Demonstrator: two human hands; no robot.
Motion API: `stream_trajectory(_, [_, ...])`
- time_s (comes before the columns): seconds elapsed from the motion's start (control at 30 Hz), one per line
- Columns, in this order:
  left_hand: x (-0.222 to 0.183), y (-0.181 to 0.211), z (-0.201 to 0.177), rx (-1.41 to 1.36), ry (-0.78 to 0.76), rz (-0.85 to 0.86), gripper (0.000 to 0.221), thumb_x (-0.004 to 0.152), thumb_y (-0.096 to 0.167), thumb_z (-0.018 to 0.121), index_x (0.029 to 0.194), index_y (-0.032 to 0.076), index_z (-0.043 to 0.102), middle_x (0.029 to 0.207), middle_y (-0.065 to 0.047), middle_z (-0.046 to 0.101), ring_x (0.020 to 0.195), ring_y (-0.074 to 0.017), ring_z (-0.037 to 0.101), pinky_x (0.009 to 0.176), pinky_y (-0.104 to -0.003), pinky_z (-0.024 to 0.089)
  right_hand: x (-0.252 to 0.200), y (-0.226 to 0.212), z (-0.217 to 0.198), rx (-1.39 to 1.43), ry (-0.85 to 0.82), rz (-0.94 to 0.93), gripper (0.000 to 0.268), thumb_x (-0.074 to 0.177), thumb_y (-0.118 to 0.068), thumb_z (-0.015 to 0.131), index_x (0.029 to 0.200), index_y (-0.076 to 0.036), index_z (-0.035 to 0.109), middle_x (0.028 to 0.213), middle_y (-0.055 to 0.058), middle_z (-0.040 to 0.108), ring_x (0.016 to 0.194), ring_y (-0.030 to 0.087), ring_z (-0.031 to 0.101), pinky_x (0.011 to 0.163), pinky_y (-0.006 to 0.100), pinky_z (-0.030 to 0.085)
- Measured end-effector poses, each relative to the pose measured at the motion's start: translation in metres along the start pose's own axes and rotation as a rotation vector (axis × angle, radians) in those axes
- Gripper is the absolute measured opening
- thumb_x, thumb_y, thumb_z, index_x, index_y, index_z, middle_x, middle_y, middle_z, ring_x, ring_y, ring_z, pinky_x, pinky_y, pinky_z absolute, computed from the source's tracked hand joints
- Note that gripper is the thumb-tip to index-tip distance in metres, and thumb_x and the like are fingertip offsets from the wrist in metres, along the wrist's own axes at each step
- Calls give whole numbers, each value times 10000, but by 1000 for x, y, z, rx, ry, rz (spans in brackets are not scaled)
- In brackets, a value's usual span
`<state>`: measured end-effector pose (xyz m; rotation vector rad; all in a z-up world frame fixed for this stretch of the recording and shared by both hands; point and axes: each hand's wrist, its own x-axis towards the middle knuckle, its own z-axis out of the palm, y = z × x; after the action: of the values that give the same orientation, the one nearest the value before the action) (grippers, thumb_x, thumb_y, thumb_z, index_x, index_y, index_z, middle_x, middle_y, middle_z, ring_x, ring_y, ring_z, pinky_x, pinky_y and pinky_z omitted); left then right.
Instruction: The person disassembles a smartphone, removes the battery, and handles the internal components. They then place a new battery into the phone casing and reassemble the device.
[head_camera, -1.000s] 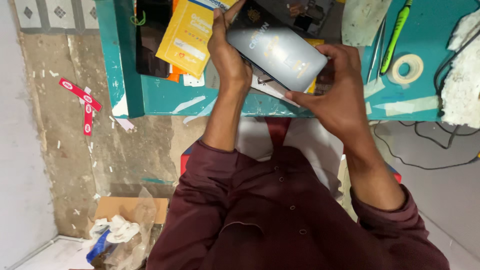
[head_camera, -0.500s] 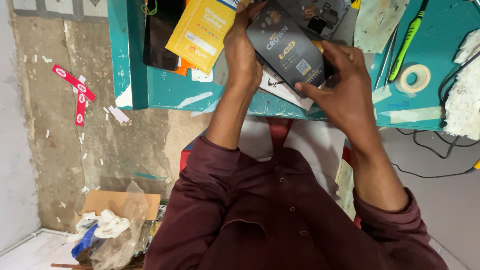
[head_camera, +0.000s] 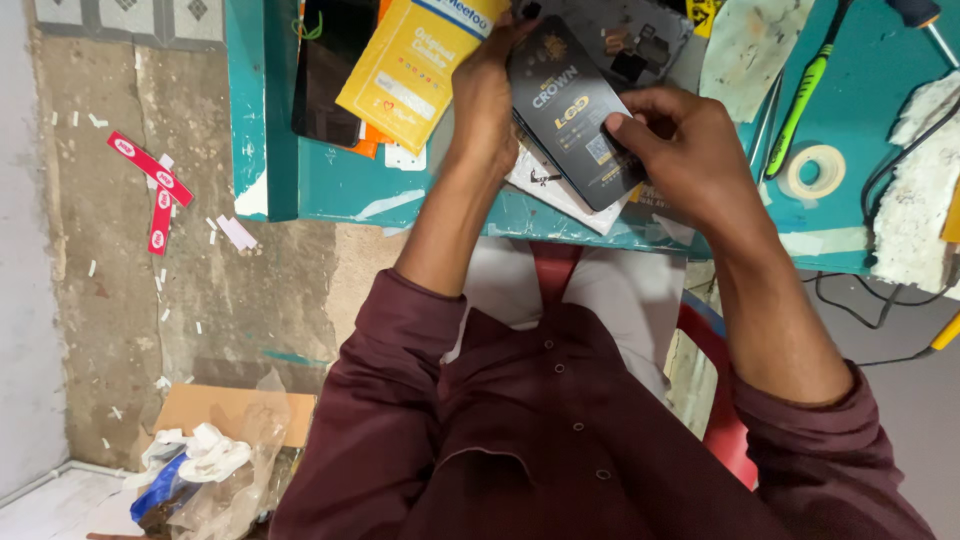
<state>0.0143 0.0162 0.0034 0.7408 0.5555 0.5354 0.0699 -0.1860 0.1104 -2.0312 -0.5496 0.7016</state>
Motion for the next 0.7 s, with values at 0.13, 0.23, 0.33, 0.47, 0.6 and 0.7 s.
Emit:
stream_trajectory(0.13, [-1,10,4,-28,10,-122,347,1029,235,567,1096,-65,730,1008,-169,750,826,-233,718,717,-335,593,7,-4,-6,-24,-14,-75,289,990,-237,720,1152,2,728,898,31,722,780,77,628,683,249,498])
stream_trajectory(0.23, [0,15,9,-101,-9,-155,325,1039,215,564,1127,-68,697,1010,-181,744,842,-239,737,708,-338,621,12,-9,-10,-89,-17,-59,280,1009,-262,689,1086,1,746,851,67,708,741,108,586,656,295,468])
stream_trajectory(0.33, [1,17,9,-172,-5,-184,280,1035,172,581,1180,-57,650,1033,-169,727,848,-232,741,711,-355,640,18,-16,-16,-173,-7,-49,314,1029,-306,652,1076,-6,735,790,90,679,694,132,568,632,318,459])
stream_trajectory(0.47, [1,18,11,-134,-3,-150,286,1020,173,585,1186,-49,658,1034,-156,734,808,-210,735,621,-331,612,20,-21,-22,-178,-23,-17,339,1047,-321,606,1074,-9,733,731,87,655,646,144,565,610,331,449])
stream_trajectory(0.6, [-5,21,15,-187,-40,-167,322,1054,199,557,1215,-69,636,1094,-164,721,885,-221,743,741,-348,648,24,-14,-25,-156,-37,-58,327,1063,-296,608,1053,6,732,724,82,646,643,138,542,605,335,439])
stream_trajectory(0.7, [-10,24,16,-211,-109,-167,381,1060,269,529,1224,-62,621,1097,-160,717,907,-228,742,770,-371,648,29,-4,-22,-20,-6,-163,280,1080,-252,616,1103,2,732,787,29,675,689,85,561,626,286,461])
